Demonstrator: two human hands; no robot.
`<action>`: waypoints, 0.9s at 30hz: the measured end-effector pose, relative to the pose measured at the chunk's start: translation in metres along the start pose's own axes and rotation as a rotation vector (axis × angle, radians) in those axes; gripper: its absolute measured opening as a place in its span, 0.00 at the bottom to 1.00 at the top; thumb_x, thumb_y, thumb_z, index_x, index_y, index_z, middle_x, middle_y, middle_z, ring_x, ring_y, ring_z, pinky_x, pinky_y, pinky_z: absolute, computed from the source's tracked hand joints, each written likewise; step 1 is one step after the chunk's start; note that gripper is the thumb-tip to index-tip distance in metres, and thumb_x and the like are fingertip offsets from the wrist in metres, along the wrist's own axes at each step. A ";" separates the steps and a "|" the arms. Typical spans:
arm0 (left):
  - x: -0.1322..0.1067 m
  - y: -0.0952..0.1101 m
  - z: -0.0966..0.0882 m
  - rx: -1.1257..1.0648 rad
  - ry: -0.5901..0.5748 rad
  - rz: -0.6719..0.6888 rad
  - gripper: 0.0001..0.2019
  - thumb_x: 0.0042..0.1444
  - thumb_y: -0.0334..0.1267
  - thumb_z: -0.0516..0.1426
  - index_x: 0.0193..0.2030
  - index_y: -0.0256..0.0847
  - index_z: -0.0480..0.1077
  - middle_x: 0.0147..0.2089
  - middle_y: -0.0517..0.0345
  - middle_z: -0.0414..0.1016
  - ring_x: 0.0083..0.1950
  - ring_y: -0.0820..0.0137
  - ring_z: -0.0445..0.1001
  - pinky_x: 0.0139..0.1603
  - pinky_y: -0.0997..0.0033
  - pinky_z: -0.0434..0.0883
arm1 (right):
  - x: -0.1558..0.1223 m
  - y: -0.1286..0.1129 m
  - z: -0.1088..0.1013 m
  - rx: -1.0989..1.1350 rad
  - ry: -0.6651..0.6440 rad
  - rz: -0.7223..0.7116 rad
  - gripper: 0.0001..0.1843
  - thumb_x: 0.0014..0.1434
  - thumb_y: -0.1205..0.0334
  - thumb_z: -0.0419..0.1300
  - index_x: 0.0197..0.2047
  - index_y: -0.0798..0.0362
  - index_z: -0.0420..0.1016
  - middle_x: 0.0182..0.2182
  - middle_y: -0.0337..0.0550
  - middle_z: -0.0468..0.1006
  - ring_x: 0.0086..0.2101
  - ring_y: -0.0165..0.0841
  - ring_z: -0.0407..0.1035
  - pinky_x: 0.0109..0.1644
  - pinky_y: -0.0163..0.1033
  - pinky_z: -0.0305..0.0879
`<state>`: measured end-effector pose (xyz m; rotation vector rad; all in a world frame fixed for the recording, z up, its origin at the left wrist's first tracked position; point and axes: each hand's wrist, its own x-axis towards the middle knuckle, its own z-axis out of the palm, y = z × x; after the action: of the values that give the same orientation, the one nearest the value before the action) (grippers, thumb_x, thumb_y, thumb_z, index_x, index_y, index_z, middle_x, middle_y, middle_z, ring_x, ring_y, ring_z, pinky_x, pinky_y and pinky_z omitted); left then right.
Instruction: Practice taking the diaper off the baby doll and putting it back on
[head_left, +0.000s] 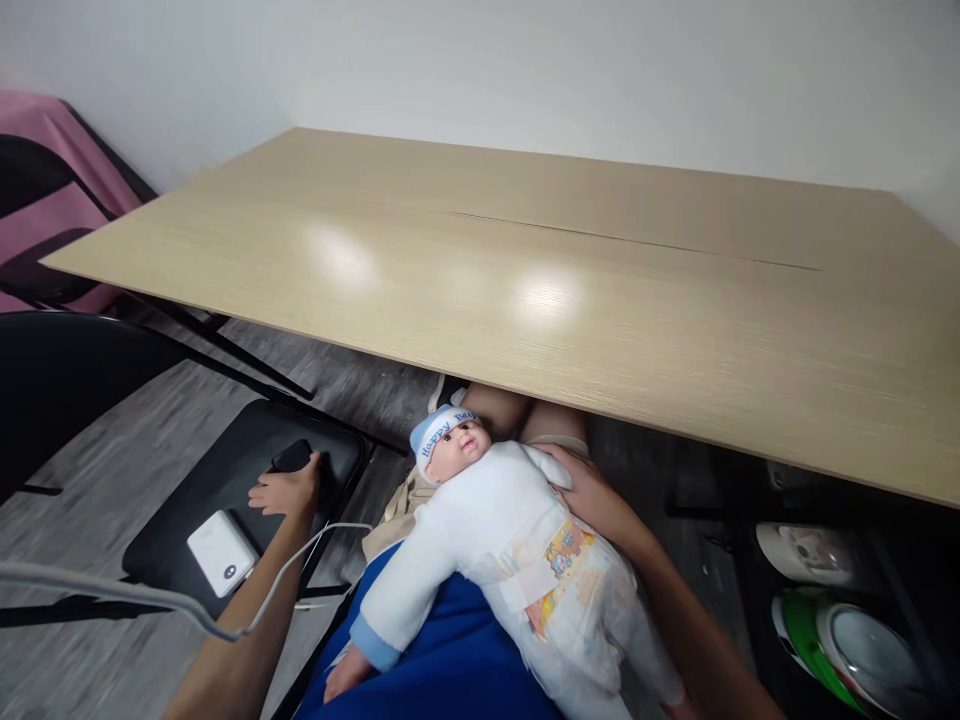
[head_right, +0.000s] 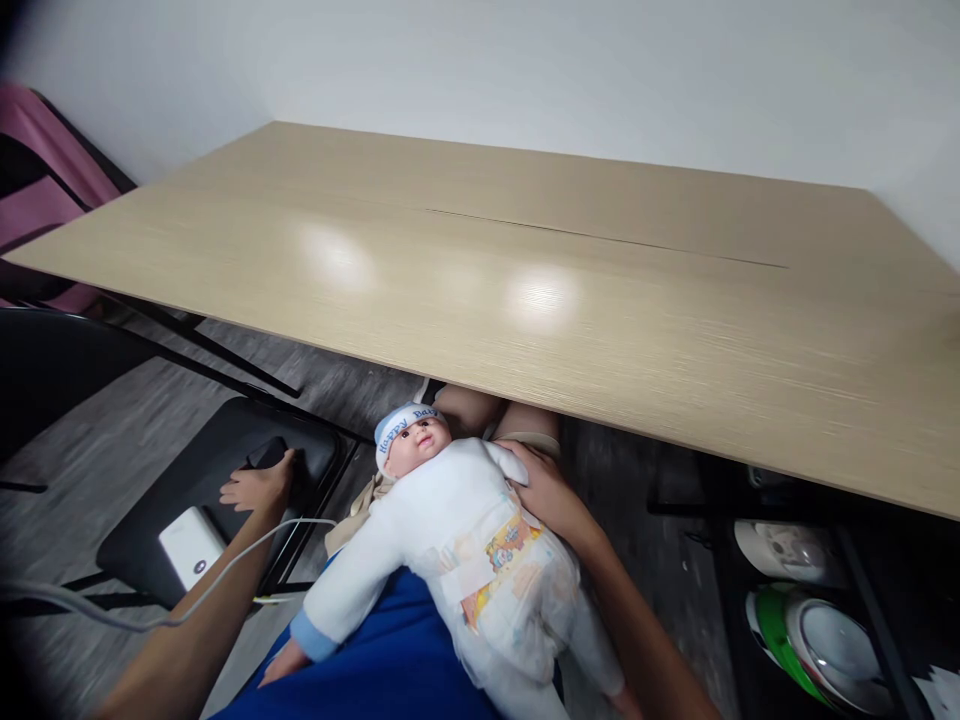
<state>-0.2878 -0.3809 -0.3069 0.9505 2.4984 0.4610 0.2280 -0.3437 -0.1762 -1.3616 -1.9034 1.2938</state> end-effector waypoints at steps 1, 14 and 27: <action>0.000 -0.002 0.000 0.006 0.092 -0.104 0.40 0.60 0.73 0.55 0.56 0.32 0.68 0.59 0.30 0.66 0.73 0.12 0.46 0.55 0.24 0.59 | 0.000 0.001 0.000 -0.001 0.004 -0.002 0.28 0.61 0.64 0.65 0.64 0.43 0.82 0.61 0.45 0.87 0.60 0.47 0.82 0.67 0.50 0.76; -0.010 -0.038 -0.003 0.029 0.269 -0.421 0.24 0.77 0.51 0.61 0.70 0.39 0.72 0.70 0.42 0.74 0.68 0.50 0.77 0.66 0.41 0.78 | 0.012 0.005 0.000 -0.032 0.003 -0.015 0.27 0.62 0.63 0.64 0.64 0.41 0.81 0.62 0.45 0.87 0.60 0.46 0.81 0.66 0.50 0.76; 0.005 -0.039 0.003 0.020 0.269 -0.508 0.32 0.74 0.57 0.61 0.73 0.36 0.67 0.74 0.34 0.69 0.74 0.42 0.71 0.66 0.41 0.77 | 0.043 0.013 0.014 -0.062 -0.039 -0.021 0.28 0.58 0.67 0.63 0.62 0.42 0.81 0.60 0.43 0.88 0.58 0.44 0.82 0.64 0.46 0.76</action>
<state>-0.3110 -0.4049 -0.3277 0.2423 2.8548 0.4160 0.2059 -0.3101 -0.2001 -1.3521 -1.9939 1.2700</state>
